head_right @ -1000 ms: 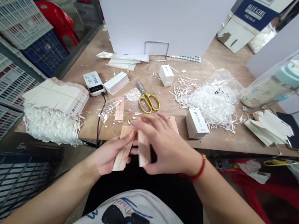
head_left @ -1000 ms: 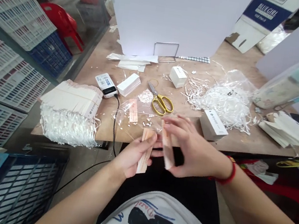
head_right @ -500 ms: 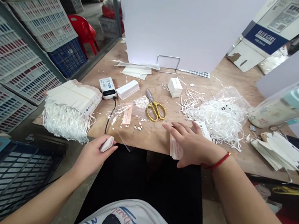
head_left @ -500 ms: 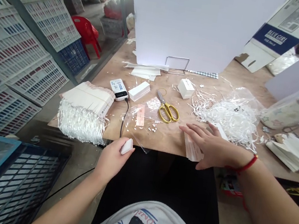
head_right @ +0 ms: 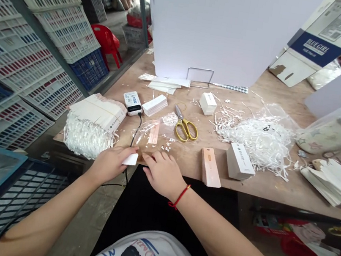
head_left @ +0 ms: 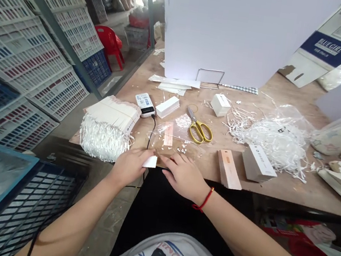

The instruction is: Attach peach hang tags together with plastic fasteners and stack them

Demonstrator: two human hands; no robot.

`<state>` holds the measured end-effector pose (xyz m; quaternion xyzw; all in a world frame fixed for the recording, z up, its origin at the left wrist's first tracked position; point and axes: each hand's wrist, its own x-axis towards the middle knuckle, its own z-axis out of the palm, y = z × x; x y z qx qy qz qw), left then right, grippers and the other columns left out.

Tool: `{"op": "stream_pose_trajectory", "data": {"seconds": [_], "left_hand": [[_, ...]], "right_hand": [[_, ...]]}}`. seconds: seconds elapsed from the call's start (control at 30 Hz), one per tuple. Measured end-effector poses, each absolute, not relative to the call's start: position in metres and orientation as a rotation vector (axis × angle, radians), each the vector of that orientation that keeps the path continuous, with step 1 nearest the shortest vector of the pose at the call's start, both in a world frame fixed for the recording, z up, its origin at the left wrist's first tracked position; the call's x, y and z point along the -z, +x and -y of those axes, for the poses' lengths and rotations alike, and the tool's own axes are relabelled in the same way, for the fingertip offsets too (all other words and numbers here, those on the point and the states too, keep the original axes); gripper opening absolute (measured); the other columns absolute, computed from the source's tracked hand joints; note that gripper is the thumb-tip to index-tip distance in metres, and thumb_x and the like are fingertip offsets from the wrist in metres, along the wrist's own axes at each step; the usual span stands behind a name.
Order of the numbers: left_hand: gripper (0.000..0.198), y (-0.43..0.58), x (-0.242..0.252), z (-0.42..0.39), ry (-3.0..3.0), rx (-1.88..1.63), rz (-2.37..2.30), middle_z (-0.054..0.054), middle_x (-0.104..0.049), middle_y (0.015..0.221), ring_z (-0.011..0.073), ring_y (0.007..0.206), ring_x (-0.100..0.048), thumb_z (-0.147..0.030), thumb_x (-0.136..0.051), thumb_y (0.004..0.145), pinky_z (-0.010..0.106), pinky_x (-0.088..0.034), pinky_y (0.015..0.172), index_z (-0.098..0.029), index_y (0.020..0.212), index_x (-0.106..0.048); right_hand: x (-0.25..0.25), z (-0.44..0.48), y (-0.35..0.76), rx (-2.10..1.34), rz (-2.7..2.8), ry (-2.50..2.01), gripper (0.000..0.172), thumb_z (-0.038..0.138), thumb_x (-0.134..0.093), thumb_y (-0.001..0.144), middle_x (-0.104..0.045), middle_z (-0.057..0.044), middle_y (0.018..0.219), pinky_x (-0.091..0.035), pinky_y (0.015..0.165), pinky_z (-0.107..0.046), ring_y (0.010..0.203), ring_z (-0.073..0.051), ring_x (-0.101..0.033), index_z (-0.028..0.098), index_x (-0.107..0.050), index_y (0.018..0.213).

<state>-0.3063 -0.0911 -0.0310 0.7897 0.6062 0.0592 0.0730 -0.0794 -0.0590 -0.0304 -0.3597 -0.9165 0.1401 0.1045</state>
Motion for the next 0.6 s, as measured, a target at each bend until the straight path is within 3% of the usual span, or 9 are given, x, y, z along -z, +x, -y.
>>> {"op": "stream_pose_trajectory", "data": {"seconds": [0.2,0.43,0.6], "left_hand": [[0.045,-0.310,0.037,0.098,2.474,-0.185,-1.743,0.011,-0.070,0.127,0.0298,0.113,-0.065,-0.015,-0.054,0.088,0.042,-0.050,0.094,-0.020,0.133,-0.056],[0.038,-0.308,0.041,0.111,2.070,-0.426,-1.784,0.008,-0.072,0.121,0.0272,0.105,-0.068,-0.020,-0.053,0.090,0.037,-0.050,0.087,-0.026,0.127,-0.058],[0.015,-0.301,0.034,0.111,1.497,-0.765,-1.723,0.003,-0.074,0.094,0.0193,0.081,-0.067,-0.037,-0.058,0.092,0.029,-0.047,0.070,-0.023,0.094,-0.062]], "right_hand": [[0.037,0.045,-0.102,-0.348,2.704,-1.099,0.042,0.031,-0.042,0.103,-0.067,-0.012,0.114,-0.048,0.093,-0.042,0.102,-0.027,-0.064,0.023,-0.055,0.142],[0.044,0.043,-0.111,-0.312,2.730,-1.065,0.050,0.047,-0.057,0.096,-0.066,-0.012,0.118,-0.045,0.093,-0.043,0.108,-0.030,-0.060,0.026,-0.056,0.142],[0.051,0.050,-0.118,-0.205,2.692,-1.071,0.041,0.047,-0.047,0.101,-0.065,-0.012,0.114,-0.041,0.087,-0.044,0.106,-0.031,-0.057,0.025,-0.064,0.131]]}}
